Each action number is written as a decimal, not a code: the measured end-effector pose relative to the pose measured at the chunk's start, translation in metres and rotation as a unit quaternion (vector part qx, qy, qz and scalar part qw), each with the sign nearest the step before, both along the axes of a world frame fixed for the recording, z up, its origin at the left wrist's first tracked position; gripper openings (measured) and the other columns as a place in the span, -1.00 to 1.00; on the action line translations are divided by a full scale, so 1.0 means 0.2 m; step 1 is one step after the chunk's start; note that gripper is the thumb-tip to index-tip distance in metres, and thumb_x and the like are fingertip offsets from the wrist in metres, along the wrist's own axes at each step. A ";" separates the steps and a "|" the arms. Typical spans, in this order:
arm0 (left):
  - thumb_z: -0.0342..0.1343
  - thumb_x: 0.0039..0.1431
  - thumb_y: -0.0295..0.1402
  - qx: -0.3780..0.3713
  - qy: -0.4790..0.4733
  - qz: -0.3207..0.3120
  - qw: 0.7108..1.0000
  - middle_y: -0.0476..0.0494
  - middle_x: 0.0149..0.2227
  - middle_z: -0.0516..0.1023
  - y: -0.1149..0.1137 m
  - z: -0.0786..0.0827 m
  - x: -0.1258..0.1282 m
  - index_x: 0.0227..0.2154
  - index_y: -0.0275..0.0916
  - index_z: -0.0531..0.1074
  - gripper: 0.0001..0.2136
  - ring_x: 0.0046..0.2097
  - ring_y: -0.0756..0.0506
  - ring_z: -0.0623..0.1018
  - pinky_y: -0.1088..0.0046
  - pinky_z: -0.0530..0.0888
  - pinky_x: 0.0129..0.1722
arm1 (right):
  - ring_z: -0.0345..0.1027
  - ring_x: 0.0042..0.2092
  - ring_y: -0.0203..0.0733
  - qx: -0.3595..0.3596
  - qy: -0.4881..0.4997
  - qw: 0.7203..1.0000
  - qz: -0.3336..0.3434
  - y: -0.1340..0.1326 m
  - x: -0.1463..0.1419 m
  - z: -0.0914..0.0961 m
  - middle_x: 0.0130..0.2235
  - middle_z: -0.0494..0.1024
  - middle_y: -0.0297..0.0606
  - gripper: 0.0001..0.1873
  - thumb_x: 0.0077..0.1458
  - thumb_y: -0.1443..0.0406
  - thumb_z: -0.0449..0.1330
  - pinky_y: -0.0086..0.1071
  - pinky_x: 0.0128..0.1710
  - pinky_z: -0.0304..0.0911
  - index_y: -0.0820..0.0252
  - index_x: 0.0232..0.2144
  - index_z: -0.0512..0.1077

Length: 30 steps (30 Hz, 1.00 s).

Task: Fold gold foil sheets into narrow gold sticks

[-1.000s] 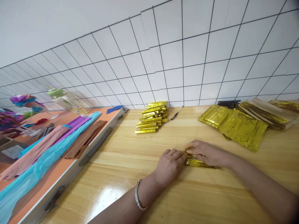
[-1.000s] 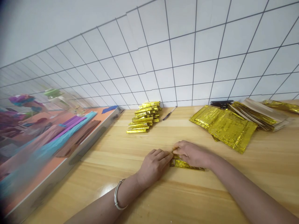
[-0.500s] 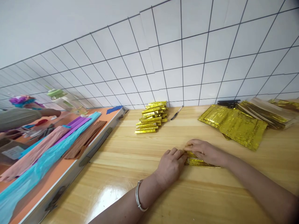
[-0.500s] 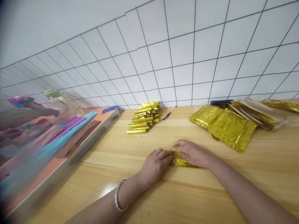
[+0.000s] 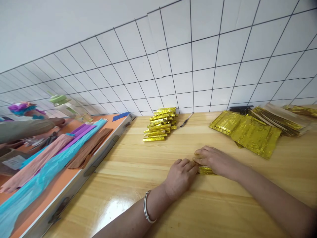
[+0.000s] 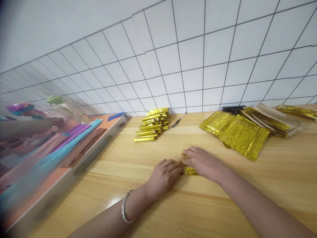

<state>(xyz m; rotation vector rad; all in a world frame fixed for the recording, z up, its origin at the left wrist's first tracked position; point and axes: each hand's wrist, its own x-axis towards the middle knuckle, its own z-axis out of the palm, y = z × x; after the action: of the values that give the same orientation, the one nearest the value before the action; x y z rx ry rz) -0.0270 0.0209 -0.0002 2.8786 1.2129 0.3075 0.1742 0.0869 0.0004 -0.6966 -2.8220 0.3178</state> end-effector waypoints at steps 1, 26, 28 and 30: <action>-0.11 0.25 -0.43 0.002 0.003 -0.007 1.000 -0.13 -0.18 0.47 0.00 0.00 0.00 -0.13 -0.25 0.32 -0.81 -0.16 -0.08 0.38 0.38 0.32 -0.21 | 0.15 -0.04 -0.11 0.003 -0.002 1.000 0.001 0.00 0.00 0.00 -0.07 0.41 -0.17 -0.65 0.15 0.37 0.02 -0.26 -0.08 0.10 0.05 -0.02 0.37; -0.04 0.19 -0.34 -0.036 -0.089 0.012 0.995 -0.10 -0.07 0.44 -0.08 0.02 -0.04 -0.12 -0.18 0.36 -0.78 -0.07 -0.11 0.37 0.32 0.28 -0.07 | 0.24 -0.07 -0.09 -0.048 0.022 0.986 -0.157 -0.18 0.28 0.15 -0.12 0.43 -0.14 -0.69 0.16 0.21 -0.03 -0.22 -0.07 0.19 0.15 -0.14 0.41; -0.07 0.22 -0.35 -0.024 -0.081 0.010 0.996 -0.08 -0.08 0.45 -0.08 0.01 -0.04 -0.16 -0.17 0.38 -0.81 -0.07 -0.10 0.37 0.33 0.29 -0.08 | 0.25 -0.11 -0.07 -0.051 0.017 0.982 -0.180 -0.28 0.34 0.13 -0.18 0.42 -0.13 -0.71 0.10 0.14 0.05 -0.21 -0.14 0.22 0.17 -0.20 0.41; -0.08 0.22 -0.36 -0.012 -0.077 0.008 0.997 -0.09 -0.09 0.45 -0.08 0.00 -0.04 -0.14 -0.17 0.38 -0.80 -0.08 -0.09 0.38 0.34 0.29 -0.10 | 0.25 -0.15 -0.06 -0.053 0.014 0.979 -0.195 -0.37 0.37 0.10 -0.21 0.41 -0.14 -0.70 0.04 0.10 0.13 -0.21 -0.19 0.23 0.16 -0.24 0.40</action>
<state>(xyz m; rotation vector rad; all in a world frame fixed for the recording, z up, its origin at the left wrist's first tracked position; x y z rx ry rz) -0.0355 0.0040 -0.0007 2.7666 1.2043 0.5010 0.2486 0.0134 0.0203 -1.2319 -2.5767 0.4034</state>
